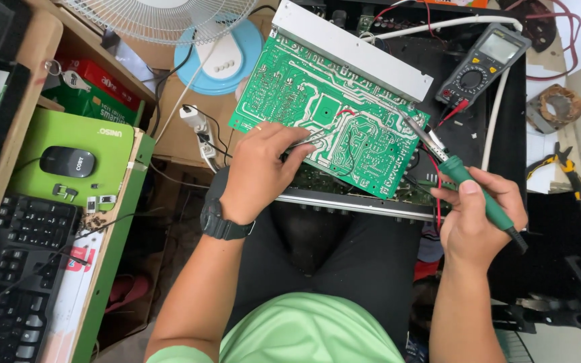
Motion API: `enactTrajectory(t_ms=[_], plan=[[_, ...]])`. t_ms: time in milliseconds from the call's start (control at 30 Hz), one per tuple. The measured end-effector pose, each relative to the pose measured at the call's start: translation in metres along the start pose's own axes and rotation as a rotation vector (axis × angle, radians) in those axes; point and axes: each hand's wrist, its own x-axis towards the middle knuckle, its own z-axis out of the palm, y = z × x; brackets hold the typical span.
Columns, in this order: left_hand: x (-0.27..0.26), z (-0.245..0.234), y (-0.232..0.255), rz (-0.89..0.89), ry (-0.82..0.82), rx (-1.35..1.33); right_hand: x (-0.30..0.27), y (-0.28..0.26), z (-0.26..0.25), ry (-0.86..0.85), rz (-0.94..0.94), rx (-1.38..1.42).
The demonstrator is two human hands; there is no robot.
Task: Soldering components and wires on a large green printed circuit board as part of an electronics repair or assembly task.
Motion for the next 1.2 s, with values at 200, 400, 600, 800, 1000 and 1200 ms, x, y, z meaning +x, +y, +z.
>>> enactTrajectory(t_ms=[200,400,600,800,1000,1200], plan=[[0.020,0.013,0.012,-0.095,0.130,-0.233,-0.002,0.002,0.000,-0.023,-0.048,-0.023],[0.029,0.025,0.024,-0.294,0.176,-0.509,-0.002,-0.001,0.000,-0.009,-0.029,-0.002],[0.032,0.040,0.031,-0.350,0.236,-0.635,-0.003,-0.001,0.010,0.105,-0.083,-0.009],[0.040,0.043,0.039,-0.489,0.182,-0.681,-0.005,0.000,0.008,0.076,-0.113,-0.020],[0.035,0.056,0.028,-0.475,0.211,-0.787,-0.007,-0.005,0.009,0.054,-0.148,-0.069],[0.033,0.059,0.035,-0.438,0.191,-0.486,-0.008,-0.012,0.011,0.034,-0.194,-0.132]])
